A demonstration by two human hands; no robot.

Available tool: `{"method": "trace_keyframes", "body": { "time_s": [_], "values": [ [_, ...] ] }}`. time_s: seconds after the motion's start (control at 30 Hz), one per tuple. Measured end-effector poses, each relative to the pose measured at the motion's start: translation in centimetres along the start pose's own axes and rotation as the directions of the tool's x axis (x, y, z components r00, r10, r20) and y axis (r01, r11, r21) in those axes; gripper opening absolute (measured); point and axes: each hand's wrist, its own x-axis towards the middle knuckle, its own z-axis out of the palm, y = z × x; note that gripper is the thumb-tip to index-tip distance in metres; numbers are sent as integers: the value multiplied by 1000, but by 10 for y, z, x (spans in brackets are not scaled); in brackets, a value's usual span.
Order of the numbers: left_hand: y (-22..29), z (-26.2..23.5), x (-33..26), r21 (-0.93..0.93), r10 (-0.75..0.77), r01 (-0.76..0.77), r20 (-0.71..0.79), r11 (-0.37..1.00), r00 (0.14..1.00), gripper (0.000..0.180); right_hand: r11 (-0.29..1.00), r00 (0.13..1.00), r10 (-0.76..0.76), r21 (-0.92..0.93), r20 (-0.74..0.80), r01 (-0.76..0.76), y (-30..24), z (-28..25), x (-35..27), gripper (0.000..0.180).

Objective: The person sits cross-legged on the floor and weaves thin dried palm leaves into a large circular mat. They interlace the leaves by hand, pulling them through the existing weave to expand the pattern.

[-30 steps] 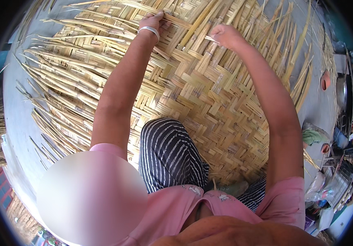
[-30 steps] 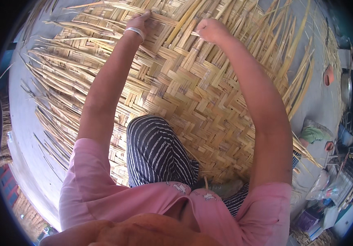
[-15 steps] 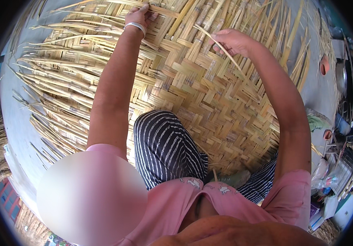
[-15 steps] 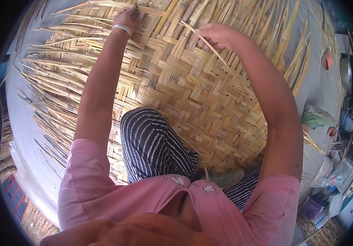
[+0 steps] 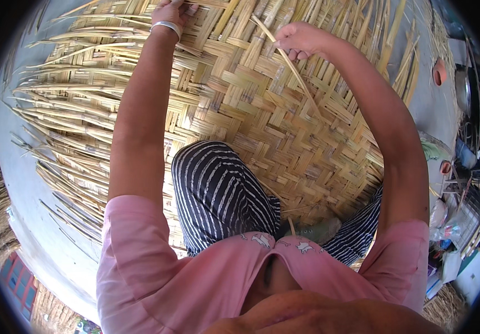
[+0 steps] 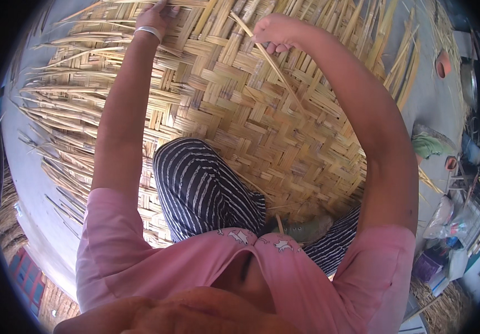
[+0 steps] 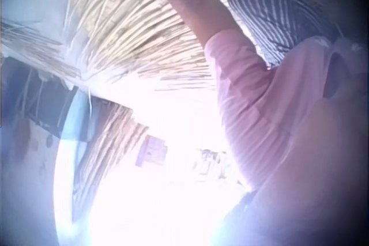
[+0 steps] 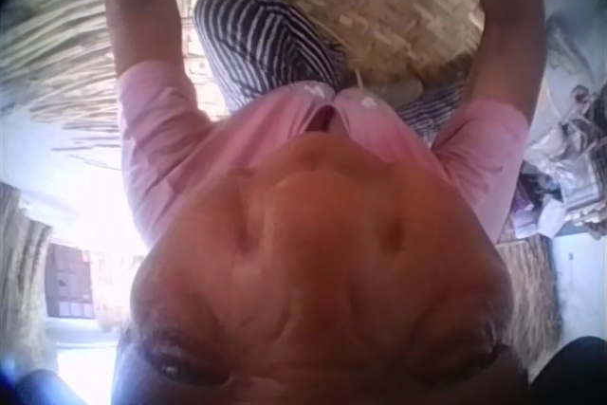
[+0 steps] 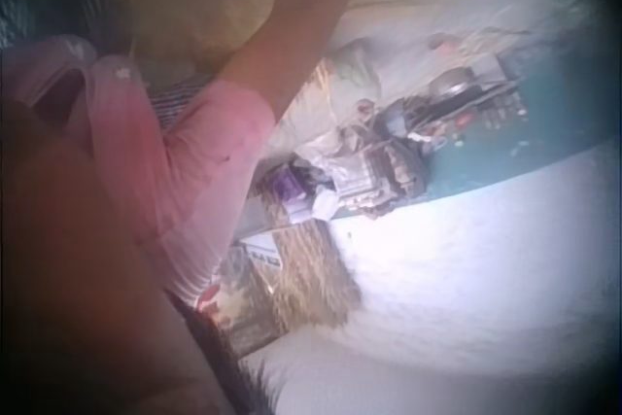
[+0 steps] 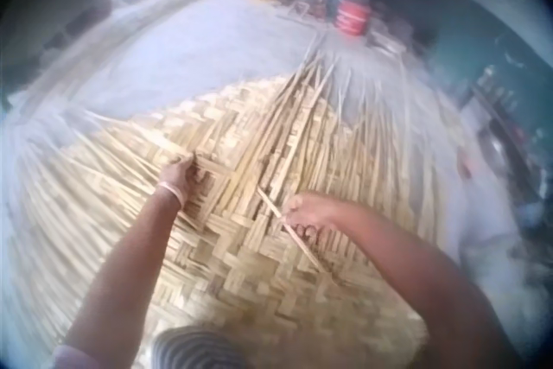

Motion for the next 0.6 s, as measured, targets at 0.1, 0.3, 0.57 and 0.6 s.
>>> {"method": "trace_keyframes", "body": {
  "time_s": [0.1, 0.3, 0.57, 0.6],
  "values": [
    [4, 1, -3, 2, -9, 9, 30, 1000, 999, 8, 998, 999, 25, -64, 37, -22, -6, 4, -1, 28],
    [0, 0, 0, 2, 35, -35, 1, 999, 999, 12, 972, 989, 18, 228, 146, -51, 7, 7, -6, 29],
    [2, -1, 3, 23, 14, -16, 59, 1000, 998, 7, 909, 979, -14, 410, 204, -73, 17, 30, -26, 22],
    [1, 0, 4, 11, 38, -38, 51, 999, 998, 7, 909, 980, -24, 412, 198, -61, 20, 31, -26, 22]
  ]
}}
